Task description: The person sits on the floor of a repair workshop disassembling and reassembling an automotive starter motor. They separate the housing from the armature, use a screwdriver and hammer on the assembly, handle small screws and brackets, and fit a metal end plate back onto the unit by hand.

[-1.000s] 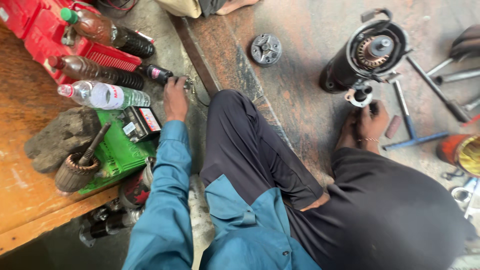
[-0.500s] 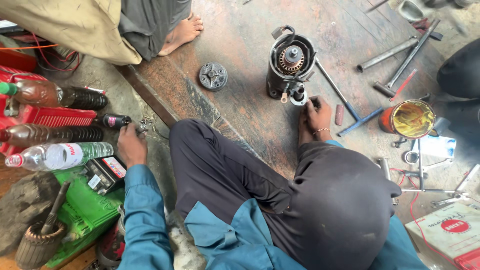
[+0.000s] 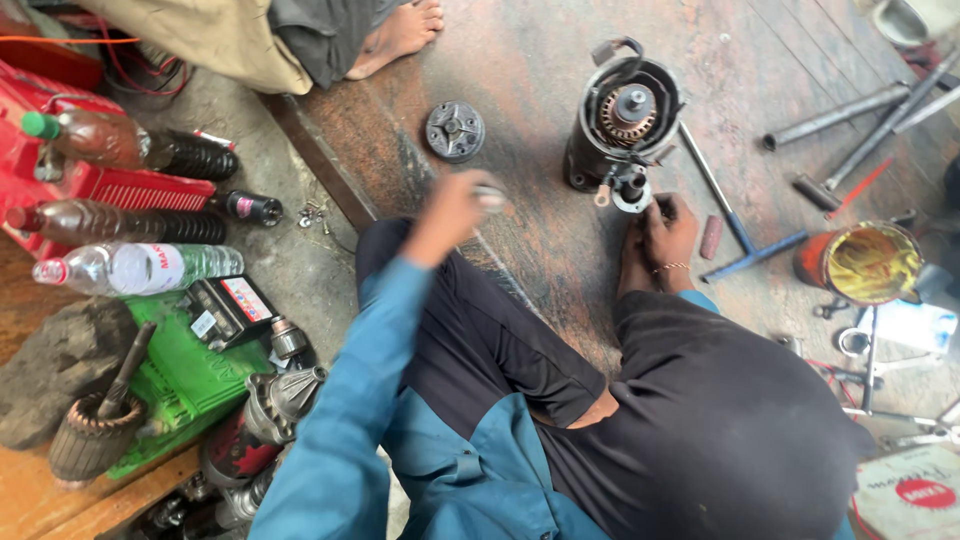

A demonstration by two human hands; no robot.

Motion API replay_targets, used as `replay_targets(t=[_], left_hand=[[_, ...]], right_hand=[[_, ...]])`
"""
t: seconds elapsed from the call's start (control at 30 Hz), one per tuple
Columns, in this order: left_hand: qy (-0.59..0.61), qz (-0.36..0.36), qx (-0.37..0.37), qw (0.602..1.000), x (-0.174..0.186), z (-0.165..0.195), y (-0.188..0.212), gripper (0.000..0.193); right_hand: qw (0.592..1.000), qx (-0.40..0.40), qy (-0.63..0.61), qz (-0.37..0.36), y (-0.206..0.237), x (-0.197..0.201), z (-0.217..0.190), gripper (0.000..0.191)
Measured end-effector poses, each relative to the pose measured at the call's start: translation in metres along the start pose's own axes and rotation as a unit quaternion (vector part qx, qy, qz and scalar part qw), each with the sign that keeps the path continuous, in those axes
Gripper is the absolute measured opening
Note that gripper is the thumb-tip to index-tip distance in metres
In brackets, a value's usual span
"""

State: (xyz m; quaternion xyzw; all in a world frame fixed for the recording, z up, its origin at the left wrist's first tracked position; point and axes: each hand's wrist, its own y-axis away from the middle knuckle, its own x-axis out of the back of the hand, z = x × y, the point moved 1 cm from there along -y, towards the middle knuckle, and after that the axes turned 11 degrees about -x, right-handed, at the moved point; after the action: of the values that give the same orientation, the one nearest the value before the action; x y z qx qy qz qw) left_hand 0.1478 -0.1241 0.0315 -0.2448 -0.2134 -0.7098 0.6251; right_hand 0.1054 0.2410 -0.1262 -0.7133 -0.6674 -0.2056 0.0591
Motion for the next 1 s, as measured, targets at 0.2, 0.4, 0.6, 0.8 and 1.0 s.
replay_targets(t=[0.2, 0.4, 0.6, 0.8, 1.0], left_hand=[[-0.063, -0.08, -0.056, 0.993, -0.095, -0.044, -0.061, 0.024], [-0.046, -0.077, -0.095, 0.991, -0.106, -0.057, -0.065, 0.028], [-0.135, 0.027, 0.059, 0.989, -0.034, -0.053, -0.047, 0.066], [-0.19, 0.257, 0.184, 0.929, 0.098, -0.081, 0.07, 0.025], [-0.211, 0.326, 0.255, 0.886, 0.161, -0.14, 0.188, 0.03]], right_hand=[[1.0, 0.002, 0.013, 0.004, -0.001, -0.004, -0.003, 0.018], [1.0, -0.021, 0.019, 0.005, -0.001, -0.007, -0.006, 0.016], [0.999, 0.033, 0.013, -0.017, -0.006, -0.012, 0.005, 0.011], [0.996, 0.06, 0.065, -0.013, 0.001, -0.018, 0.005, 0.019], [0.999, 0.035, -0.022, -0.033, 0.012, -0.024, -0.003, 0.023]])
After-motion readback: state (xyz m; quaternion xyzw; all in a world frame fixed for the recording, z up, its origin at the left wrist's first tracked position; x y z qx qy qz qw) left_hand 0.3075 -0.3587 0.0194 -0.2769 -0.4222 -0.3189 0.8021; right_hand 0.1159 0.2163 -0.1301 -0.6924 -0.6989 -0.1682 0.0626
